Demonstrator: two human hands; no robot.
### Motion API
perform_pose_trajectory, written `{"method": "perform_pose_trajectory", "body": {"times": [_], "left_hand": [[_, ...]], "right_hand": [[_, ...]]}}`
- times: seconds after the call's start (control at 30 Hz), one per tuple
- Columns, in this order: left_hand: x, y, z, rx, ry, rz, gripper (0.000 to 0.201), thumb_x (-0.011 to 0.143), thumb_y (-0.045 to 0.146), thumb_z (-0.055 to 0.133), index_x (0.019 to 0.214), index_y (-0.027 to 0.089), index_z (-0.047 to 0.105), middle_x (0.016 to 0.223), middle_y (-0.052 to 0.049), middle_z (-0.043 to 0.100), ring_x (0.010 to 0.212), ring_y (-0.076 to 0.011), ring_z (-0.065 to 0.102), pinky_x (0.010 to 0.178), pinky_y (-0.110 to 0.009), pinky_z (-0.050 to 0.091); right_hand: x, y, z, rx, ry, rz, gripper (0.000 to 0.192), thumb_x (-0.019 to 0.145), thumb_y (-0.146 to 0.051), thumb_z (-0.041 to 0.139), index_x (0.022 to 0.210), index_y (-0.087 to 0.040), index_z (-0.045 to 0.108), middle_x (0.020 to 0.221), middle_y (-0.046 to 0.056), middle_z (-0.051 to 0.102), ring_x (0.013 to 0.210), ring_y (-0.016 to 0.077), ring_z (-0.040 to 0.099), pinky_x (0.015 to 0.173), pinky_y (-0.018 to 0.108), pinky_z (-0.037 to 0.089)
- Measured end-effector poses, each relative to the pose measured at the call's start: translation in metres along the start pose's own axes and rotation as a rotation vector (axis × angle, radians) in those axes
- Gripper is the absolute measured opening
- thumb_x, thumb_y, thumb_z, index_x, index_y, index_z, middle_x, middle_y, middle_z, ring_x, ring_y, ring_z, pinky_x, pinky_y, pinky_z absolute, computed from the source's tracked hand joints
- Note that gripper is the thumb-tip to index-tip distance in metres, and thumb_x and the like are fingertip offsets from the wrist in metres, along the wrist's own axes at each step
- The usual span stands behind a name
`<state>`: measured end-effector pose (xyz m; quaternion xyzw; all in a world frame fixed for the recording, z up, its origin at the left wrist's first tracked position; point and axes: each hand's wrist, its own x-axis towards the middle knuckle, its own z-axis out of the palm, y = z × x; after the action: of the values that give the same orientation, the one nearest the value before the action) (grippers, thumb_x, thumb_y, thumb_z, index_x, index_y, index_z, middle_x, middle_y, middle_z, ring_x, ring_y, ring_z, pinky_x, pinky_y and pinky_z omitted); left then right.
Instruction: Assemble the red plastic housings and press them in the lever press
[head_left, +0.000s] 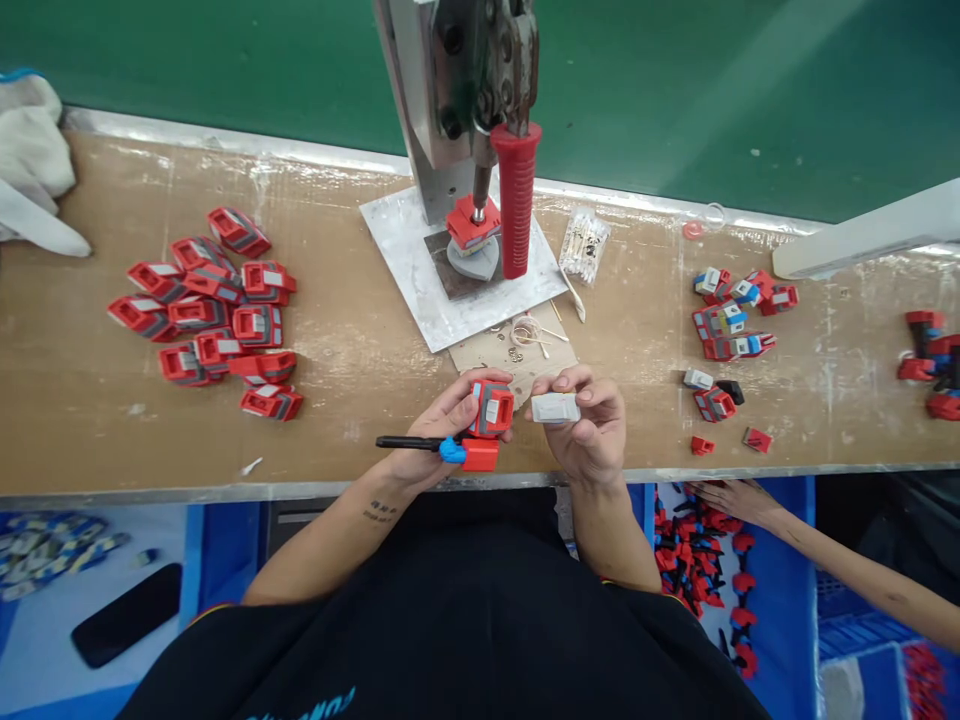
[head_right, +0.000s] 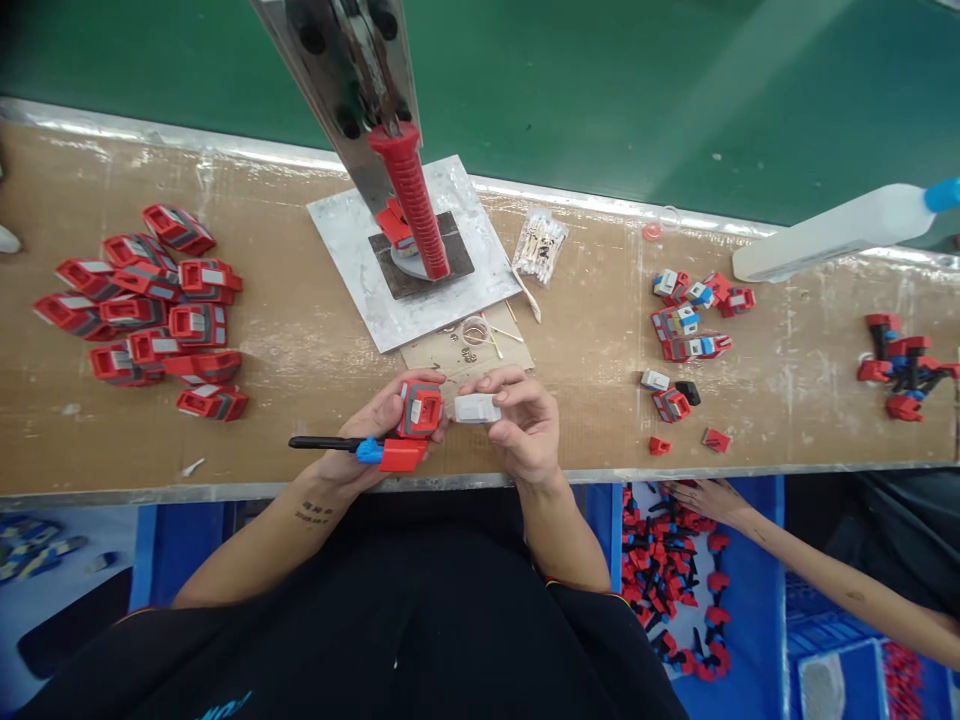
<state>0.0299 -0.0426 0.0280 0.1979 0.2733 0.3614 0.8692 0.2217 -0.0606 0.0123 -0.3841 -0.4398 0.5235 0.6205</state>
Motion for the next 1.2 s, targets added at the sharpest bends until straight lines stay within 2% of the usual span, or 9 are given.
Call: {"method": "perform_pose_trajectory", "body": {"times": [0.13, 0.2, 0.3, 0.4, 0.57, 0.7, 0.8, 0.97, 1.2], "left_hand": [[0.000, 0.000, -0.002, 0.008, -0.013, -0.004, 0.049, 0.087, 0.051, 0.085, 0.122, 0.021, 0.071, 0.096, -0.005, 0.074, 0.077, -0.0165, 0.074, 0.069, -0.024, 0.056], [-0.001, 0.000, -0.002, 0.013, -0.018, -0.008, 0.048, 0.087, 0.050, 0.084, 0.122, 0.021, 0.071, 0.095, -0.005, 0.074, 0.077, -0.0166, 0.074, 0.070, -0.025, 0.056], [-0.001, 0.000, -0.002, 0.015, -0.021, -0.004, 0.047, 0.088, 0.050, 0.084, 0.123, 0.021, 0.071, 0.093, -0.005, 0.074, 0.077, -0.0169, 0.074, 0.070, -0.025, 0.056], [-0.001, -0.001, -0.002, 0.004, -0.028, -0.002, 0.047, 0.088, 0.050, 0.084, 0.123, 0.021, 0.071, 0.092, -0.004, 0.074, 0.077, -0.0164, 0.074, 0.069, -0.023, 0.055], [0.000, -0.001, 0.000, -0.041, -0.037, -0.034, 0.046, 0.086, 0.050, 0.085, 0.120, 0.022, 0.072, 0.091, -0.004, 0.074, 0.076, -0.0160, 0.074, 0.069, -0.024, 0.056], [0.000, 0.000, 0.002, -0.087, -0.040, -0.068, 0.046, 0.087, 0.050, 0.085, 0.119, 0.020, 0.072, 0.092, -0.005, 0.074, 0.073, -0.0164, 0.072, 0.070, -0.027, 0.058], [0.000, 0.001, 0.003, -0.087, -0.040, -0.066, 0.045, 0.085, 0.050, 0.086, 0.117, 0.021, 0.072, 0.095, -0.004, 0.075, 0.070, -0.0142, 0.070, 0.069, -0.026, 0.059], [0.001, 0.001, 0.003, 0.001, 0.033, -0.008, 0.045, 0.079, 0.047, 0.092, 0.112, 0.023, 0.074, 0.099, -0.002, 0.074, 0.082, -0.0115, 0.071, 0.074, -0.018, 0.059], [0.003, 0.000, -0.003, 0.283, 0.025, 0.116, 0.048, 0.084, 0.056, 0.084, 0.115, 0.023, 0.068, 0.086, 0.000, 0.070, 0.072, -0.0121, 0.067, 0.068, -0.021, 0.056]], "right_hand": [[-0.001, 0.003, -0.002, -0.031, 0.008, -0.005, 0.034, 0.085, -0.058, 0.077, 0.087, -0.031, 0.057, 0.093, 0.002, 0.058, 0.088, 0.0237, 0.071, 0.070, 0.043, 0.066], [-0.002, 0.004, -0.003, -0.062, -0.003, -0.026, 0.033, 0.085, -0.057, 0.077, 0.094, -0.033, 0.057, 0.093, 0.002, 0.058, 0.091, 0.0246, 0.071, 0.076, 0.046, 0.066], [-0.003, 0.003, -0.005, -0.150, -0.019, -0.032, 0.043, 0.082, -0.064, 0.076, 0.108, -0.036, 0.056, 0.100, 0.004, 0.063, 0.099, 0.0275, 0.072, 0.083, 0.049, 0.065], [-0.002, 0.000, -0.005, -0.200, -0.055, -0.038, 0.046, 0.080, -0.066, 0.077, 0.109, -0.035, 0.058, 0.110, 0.006, 0.068, 0.105, 0.0296, 0.074, 0.088, 0.051, 0.064], [-0.001, -0.011, 0.005, -0.249, -0.091, -0.187, 0.030, 0.085, -0.041, 0.083, 0.108, -0.034, 0.066, 0.105, 0.004, 0.075, 0.107, 0.0264, 0.076, 0.094, 0.049, 0.064], [-0.001, -0.023, 0.012, -0.417, -0.041, -0.288, 0.030, 0.084, -0.033, 0.086, 0.109, -0.033, 0.071, 0.109, 0.004, 0.077, 0.104, 0.0247, 0.077, 0.093, 0.047, 0.066], [-0.001, -0.030, 0.014, -0.509, -0.085, -0.347, 0.037, 0.083, -0.023, 0.088, 0.116, -0.033, 0.074, 0.112, 0.004, 0.078, 0.102, 0.0228, 0.078, 0.091, 0.043, 0.068], [0.002, -0.035, 0.013, -0.613, -0.167, -0.376, 0.044, 0.081, -0.014, 0.088, 0.119, -0.033, 0.076, 0.113, 0.004, 0.080, 0.103, 0.0220, 0.079, 0.091, 0.039, 0.069], [0.007, -0.038, 0.008, -0.616, -0.250, -0.392, 0.037, 0.086, -0.013, 0.084, 0.118, -0.030, 0.076, 0.115, 0.005, 0.082, 0.105, 0.0218, 0.081, 0.091, 0.037, 0.071]]}}
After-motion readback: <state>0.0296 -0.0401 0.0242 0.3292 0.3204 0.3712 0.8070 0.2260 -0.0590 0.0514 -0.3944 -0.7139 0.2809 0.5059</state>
